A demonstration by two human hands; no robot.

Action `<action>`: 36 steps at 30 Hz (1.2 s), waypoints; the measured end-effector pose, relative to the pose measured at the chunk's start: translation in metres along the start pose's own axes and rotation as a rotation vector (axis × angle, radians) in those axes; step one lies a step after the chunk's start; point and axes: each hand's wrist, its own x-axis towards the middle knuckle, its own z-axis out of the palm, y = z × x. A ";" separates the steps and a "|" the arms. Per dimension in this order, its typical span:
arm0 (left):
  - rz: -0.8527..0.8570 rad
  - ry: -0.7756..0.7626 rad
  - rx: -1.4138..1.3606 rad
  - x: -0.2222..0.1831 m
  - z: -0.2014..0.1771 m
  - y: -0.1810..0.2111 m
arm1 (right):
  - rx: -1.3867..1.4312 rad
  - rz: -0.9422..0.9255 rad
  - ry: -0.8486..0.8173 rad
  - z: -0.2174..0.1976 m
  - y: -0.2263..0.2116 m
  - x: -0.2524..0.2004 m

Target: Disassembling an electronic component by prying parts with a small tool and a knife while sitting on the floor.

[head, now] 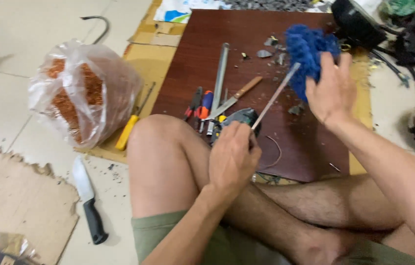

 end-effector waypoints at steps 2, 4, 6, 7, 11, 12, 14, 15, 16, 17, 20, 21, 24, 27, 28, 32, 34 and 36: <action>-0.006 0.018 -0.070 0.001 0.000 0.003 | 0.031 -0.012 -0.116 -0.048 -0.007 -0.045; -0.012 0.035 -0.141 0.002 0.003 0.006 | 0.066 -0.020 -0.230 -0.070 -0.004 -0.081; -0.084 -0.006 -0.188 0.002 0.006 0.007 | -0.200 -0.121 -0.884 -0.065 0.008 -0.110; -0.080 -0.012 -0.195 0.002 0.009 0.010 | -0.203 -0.111 -0.886 -0.058 0.016 -0.104; -0.062 0.004 -0.174 0.001 0.015 0.006 | -0.205 -0.238 -0.750 0.000 0.035 -0.037; -0.008 0.041 -0.149 0.000 0.016 0.003 | -0.262 -0.236 -0.700 0.021 0.036 -0.012; 0.015 0.050 -0.149 -0.004 0.007 0.004 | -0.067 -0.362 -0.488 0.056 0.060 0.031; 0.049 0.043 -0.169 -0.006 0.003 0.006 | 0.120 -0.450 -0.278 0.074 0.070 0.053; 0.043 0.053 -0.158 -0.007 -0.002 0.005 | 0.128 -0.463 -0.277 0.075 0.059 0.063; 0.024 0.065 -0.157 -0.007 -0.005 0.005 | 0.207 -0.318 -0.056 0.077 0.049 0.074; 0.012 0.048 -0.159 -0.009 0.002 0.007 | 0.338 -0.078 0.218 0.035 0.044 0.070; 0.002 0.039 -0.134 -0.009 0.005 0.006 | 0.417 -0.016 0.272 0.014 0.041 0.067; 0.010 -0.032 -0.088 -0.005 0.012 0.004 | 0.470 0.419 0.083 -0.063 0.041 0.033; 0.156 -0.079 -0.046 -0.007 0.007 0.009 | 0.325 0.310 0.271 -0.042 0.154 0.005; 0.162 -0.079 -0.053 -0.007 0.009 0.011 | 0.317 0.313 0.276 -0.043 0.171 -0.003; 0.283 -0.056 0.092 -0.003 0.029 0.021 | 0.266 0.604 -0.350 -0.084 0.121 -0.044; 0.297 0.015 0.064 0.000 0.055 0.026 | 0.250 0.644 -0.498 -0.110 0.052 -0.073; 0.136 -0.206 0.026 0.000 0.087 0.027 | 0.901 0.865 -0.573 -0.122 -0.007 -0.104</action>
